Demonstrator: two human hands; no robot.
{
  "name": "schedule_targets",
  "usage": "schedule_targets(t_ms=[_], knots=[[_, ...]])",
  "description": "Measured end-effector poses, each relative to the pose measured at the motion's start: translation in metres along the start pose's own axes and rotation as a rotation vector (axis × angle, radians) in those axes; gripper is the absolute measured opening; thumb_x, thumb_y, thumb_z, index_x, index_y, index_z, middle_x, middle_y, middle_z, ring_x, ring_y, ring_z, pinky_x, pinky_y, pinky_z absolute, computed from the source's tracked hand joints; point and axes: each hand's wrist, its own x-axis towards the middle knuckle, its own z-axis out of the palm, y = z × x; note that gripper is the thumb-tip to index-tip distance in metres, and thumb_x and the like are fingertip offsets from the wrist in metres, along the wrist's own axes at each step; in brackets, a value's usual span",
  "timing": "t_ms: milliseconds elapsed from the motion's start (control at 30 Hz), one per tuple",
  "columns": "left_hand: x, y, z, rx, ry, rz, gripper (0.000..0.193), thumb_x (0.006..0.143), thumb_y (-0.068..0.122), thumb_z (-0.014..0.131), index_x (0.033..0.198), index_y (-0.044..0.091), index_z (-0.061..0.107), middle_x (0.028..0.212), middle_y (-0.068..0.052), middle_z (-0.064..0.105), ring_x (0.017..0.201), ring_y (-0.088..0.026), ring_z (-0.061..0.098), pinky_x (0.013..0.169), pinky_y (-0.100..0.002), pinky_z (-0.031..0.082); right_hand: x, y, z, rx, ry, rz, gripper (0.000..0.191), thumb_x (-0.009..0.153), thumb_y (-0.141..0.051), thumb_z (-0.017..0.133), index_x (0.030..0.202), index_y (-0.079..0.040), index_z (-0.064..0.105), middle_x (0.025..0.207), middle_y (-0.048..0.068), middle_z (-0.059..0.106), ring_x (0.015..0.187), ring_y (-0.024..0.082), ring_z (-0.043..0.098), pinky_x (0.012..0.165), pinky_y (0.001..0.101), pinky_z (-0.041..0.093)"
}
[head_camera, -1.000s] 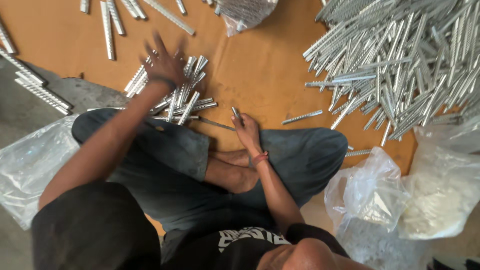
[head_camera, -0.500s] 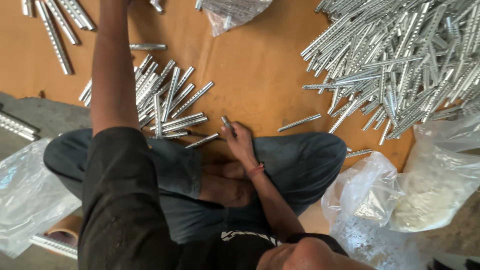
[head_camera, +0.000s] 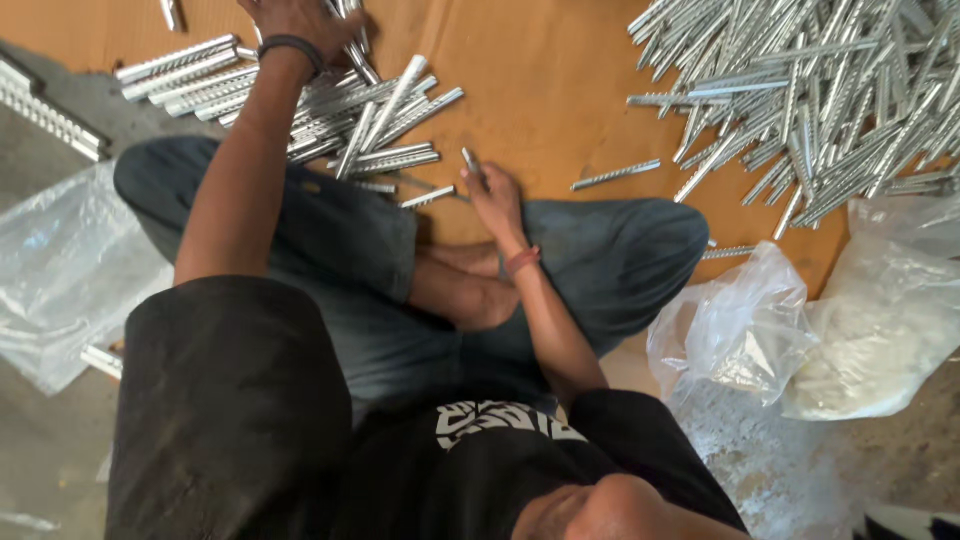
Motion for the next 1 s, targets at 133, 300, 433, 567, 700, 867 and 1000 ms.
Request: schedule_targets(t_ms=[133,300,433,567,700,867,1000], knots=[[-0.054,0.011,-0.004,0.005,0.031,0.055,0.058,0.064,0.049,0.059,0.109,0.014,0.049,0.123,-0.021,0.025,0.11,-0.048,0.014,0.08,-0.067,0.015,-0.004,-0.008,-0.003,0.076,0.006,0.038,0.028,0.076,-0.027,0.052,0.065,-0.001,0.052,0.053,0.011,0.045,0.05,0.018,0.04,0.046,0.0315,0.033],[-0.085,0.028,-0.004,0.028,-0.166,0.017,0.05,0.062,0.047,0.059,0.099,0.014,0.053,0.128,-0.021,0.011,0.112,-0.05,0.001,0.081,-0.068,0.01,-0.013,-0.016,-0.007,0.052,0.102,0.0,0.026,0.077,-0.024,0.052,0.067,0.0,0.05,0.055,0.009,0.045,0.052,0.015,0.04,0.048,0.0299,0.034],[-0.104,0.029,0.01,0.025,-0.05,0.11,0.039,0.069,0.04,0.059,0.096,0.011,0.056,0.13,-0.017,0.02,0.114,-0.05,0.005,0.084,-0.068,0.011,-0.02,-0.008,-0.006,-0.117,0.312,0.0,0.02,0.072,-0.02,0.055,0.07,-0.001,0.05,0.059,0.006,0.047,0.055,0.015,0.044,0.051,0.0297,0.036],[-0.122,0.042,0.023,0.177,0.391,0.306,0.032,0.074,0.022,0.056,0.104,0.009,0.051,0.121,-0.023,0.028,0.113,-0.049,0.016,0.09,-0.061,0.016,-0.014,0.002,-0.009,0.205,0.075,0.044,0.01,0.075,-0.014,0.051,0.072,-0.004,0.051,0.058,0.003,0.047,0.054,0.013,0.045,0.049,0.0277,0.038],[-0.126,0.086,0.039,-0.085,0.283,0.417,0.026,0.076,0.017,0.057,0.092,-0.002,0.049,0.1,-0.023,0.045,0.093,-0.037,0.042,0.079,-0.044,0.037,-0.01,0.006,-0.015,0.976,-0.152,0.441,0.005,0.075,-0.009,0.045,0.08,-0.007,0.046,0.056,-0.002,0.039,0.04,0.006,0.032,0.034,0.0206,0.025],[-0.116,0.134,0.056,-0.194,-0.013,0.2,0.032,0.067,0.024,0.061,0.083,0.0,0.048,0.08,-0.021,0.054,0.073,-0.032,0.05,0.063,-0.039,0.041,-0.011,-0.003,-0.021,1.101,-0.106,0.537,0.005,0.077,-0.01,0.046,0.077,-0.008,0.041,0.055,-0.001,0.038,0.038,0.007,0.032,0.033,0.0207,0.025],[-0.112,0.125,0.043,-0.906,-0.042,0.241,0.017,0.078,0.019,0.052,0.084,0.003,0.054,0.076,-0.013,0.058,0.067,-0.018,0.053,0.064,-0.028,0.042,-0.018,-0.024,-0.029,1.057,-0.034,0.434,0.009,0.08,-0.015,0.044,0.082,-0.006,0.044,0.054,-0.001,0.038,0.037,0.006,0.031,0.032,0.0187,0.024]])
